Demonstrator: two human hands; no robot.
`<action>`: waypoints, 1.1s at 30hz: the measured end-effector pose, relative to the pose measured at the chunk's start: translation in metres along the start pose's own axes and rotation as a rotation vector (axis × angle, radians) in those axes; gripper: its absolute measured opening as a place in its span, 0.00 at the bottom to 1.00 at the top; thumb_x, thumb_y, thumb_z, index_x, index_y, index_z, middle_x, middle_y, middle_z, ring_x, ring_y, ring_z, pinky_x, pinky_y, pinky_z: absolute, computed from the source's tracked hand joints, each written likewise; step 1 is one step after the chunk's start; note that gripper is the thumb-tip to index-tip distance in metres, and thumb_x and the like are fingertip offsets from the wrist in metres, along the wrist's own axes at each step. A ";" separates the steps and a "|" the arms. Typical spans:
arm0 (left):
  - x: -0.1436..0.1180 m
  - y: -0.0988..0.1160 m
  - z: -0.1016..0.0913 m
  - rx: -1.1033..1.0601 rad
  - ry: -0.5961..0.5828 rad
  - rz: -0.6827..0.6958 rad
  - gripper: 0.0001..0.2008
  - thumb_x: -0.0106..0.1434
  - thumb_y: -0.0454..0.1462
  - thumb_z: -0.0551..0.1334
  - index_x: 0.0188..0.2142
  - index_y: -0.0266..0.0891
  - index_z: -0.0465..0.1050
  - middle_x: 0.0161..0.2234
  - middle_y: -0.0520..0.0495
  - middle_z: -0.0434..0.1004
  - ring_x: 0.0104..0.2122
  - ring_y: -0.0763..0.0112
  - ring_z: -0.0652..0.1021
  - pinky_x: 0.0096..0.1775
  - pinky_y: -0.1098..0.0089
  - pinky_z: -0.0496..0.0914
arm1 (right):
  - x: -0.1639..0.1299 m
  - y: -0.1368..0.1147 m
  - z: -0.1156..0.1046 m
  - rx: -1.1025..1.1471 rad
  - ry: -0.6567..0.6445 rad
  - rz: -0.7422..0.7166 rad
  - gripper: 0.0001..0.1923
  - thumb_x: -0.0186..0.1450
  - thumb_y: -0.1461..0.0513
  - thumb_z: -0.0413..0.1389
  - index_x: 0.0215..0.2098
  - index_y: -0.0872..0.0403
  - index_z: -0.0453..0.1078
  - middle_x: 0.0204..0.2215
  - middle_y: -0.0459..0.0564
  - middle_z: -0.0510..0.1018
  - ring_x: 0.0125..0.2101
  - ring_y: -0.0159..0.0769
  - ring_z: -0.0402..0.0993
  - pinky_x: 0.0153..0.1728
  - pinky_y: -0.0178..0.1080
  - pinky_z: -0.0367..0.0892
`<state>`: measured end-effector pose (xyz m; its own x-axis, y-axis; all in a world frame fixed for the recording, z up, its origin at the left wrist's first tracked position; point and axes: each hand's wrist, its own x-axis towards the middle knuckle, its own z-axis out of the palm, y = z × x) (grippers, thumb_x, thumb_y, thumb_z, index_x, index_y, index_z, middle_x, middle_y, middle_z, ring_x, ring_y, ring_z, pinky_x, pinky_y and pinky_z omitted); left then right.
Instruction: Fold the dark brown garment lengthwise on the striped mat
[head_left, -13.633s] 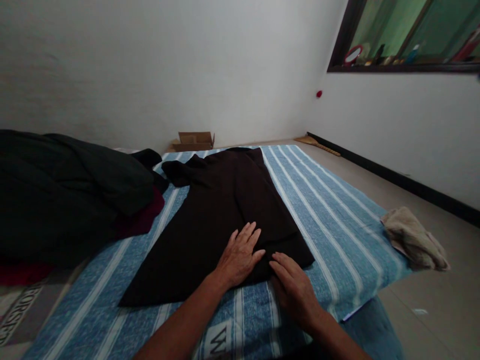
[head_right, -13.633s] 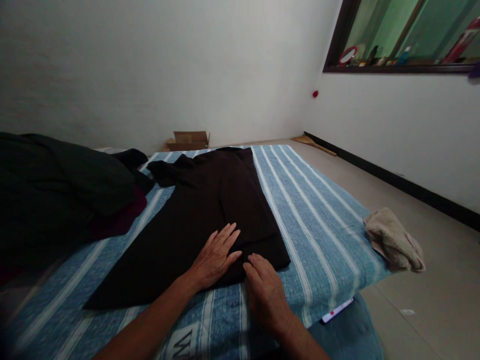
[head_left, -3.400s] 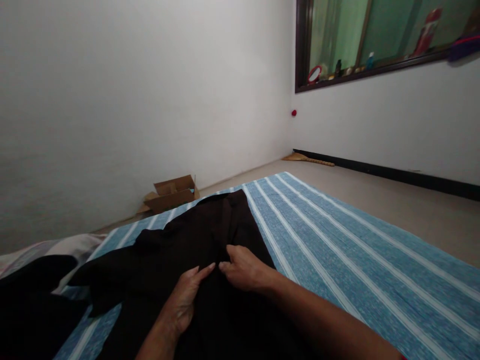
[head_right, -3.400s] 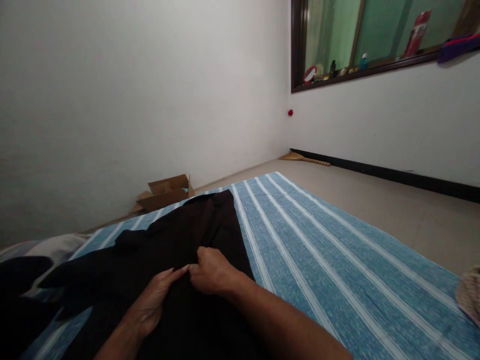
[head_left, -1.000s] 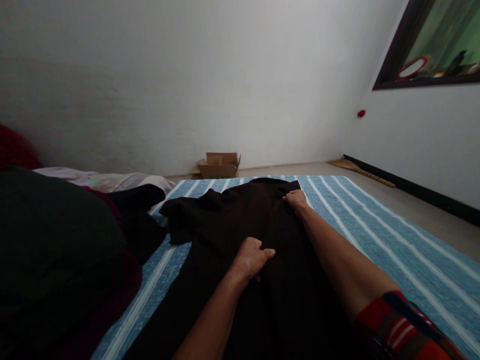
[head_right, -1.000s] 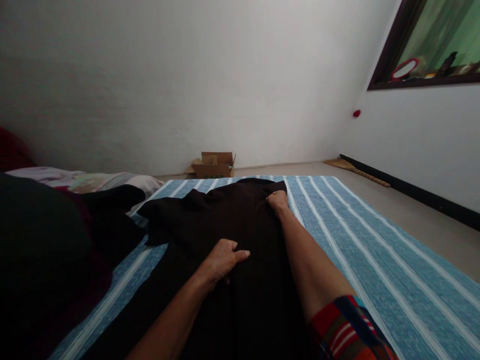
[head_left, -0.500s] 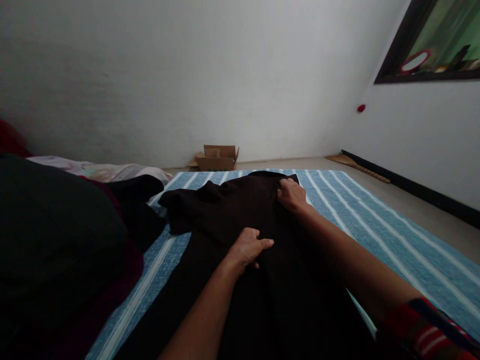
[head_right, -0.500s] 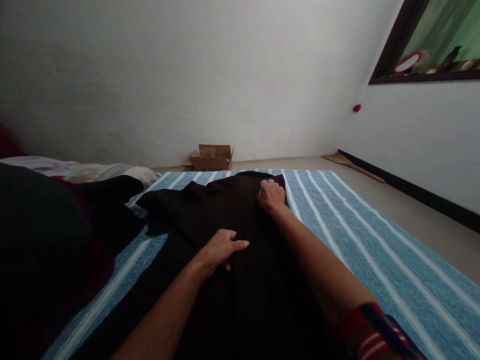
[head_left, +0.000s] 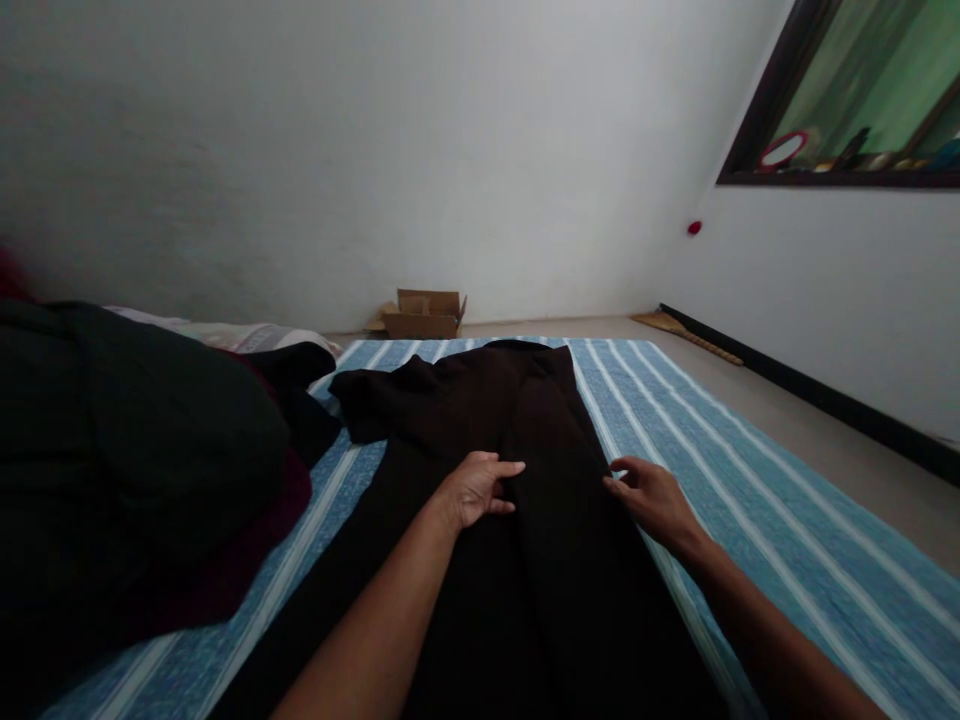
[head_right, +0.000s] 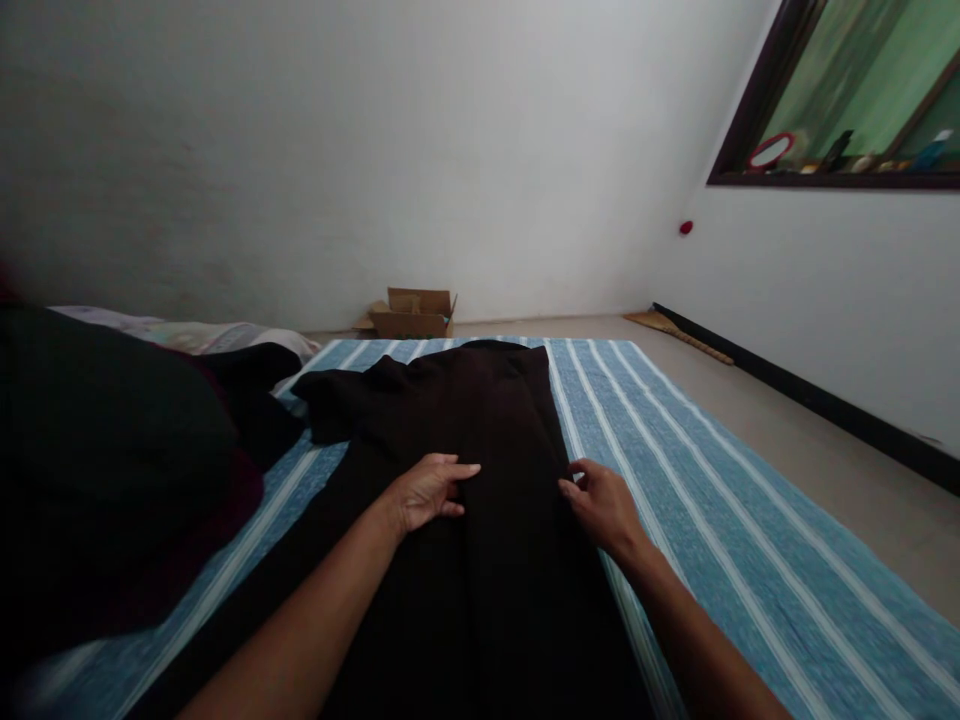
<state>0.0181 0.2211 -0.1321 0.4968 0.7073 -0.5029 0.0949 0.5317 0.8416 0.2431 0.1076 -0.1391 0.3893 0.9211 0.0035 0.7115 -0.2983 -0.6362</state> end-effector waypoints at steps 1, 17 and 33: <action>-0.002 -0.002 0.002 -0.029 -0.004 -0.010 0.16 0.47 0.36 0.68 0.35 0.35 0.67 0.29 0.48 0.75 0.24 0.71 0.74 0.23 0.71 0.70 | -0.007 0.004 0.001 0.024 0.003 0.026 0.15 0.58 0.55 0.53 0.39 0.55 0.71 0.26 0.49 0.75 0.28 0.37 0.71 0.30 0.36 0.60; -0.009 -0.012 0.015 -0.064 0.076 -0.140 0.08 0.54 0.34 0.65 0.33 0.33 0.69 0.23 0.49 0.74 0.17 0.77 0.72 0.17 0.79 0.64 | -0.059 0.019 0.004 0.596 -0.270 0.269 0.11 0.53 0.55 0.56 0.23 0.55 0.63 0.17 0.42 0.68 0.18 0.28 0.63 0.19 0.31 0.54; -0.010 -0.022 0.026 -0.039 0.249 -0.111 0.10 0.51 0.31 0.66 0.30 0.37 0.66 0.21 0.54 0.71 0.16 0.77 0.70 0.16 0.80 0.59 | -0.068 0.023 -0.006 0.568 -0.425 0.272 0.13 0.53 0.55 0.56 0.20 0.55 0.62 0.14 0.42 0.66 0.14 0.27 0.60 0.15 0.30 0.51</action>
<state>0.0332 0.1906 -0.1404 0.2573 0.7342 -0.6283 0.1010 0.6262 0.7731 0.2366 0.0370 -0.1490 0.1670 0.8847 -0.4351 0.1670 -0.4604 -0.8719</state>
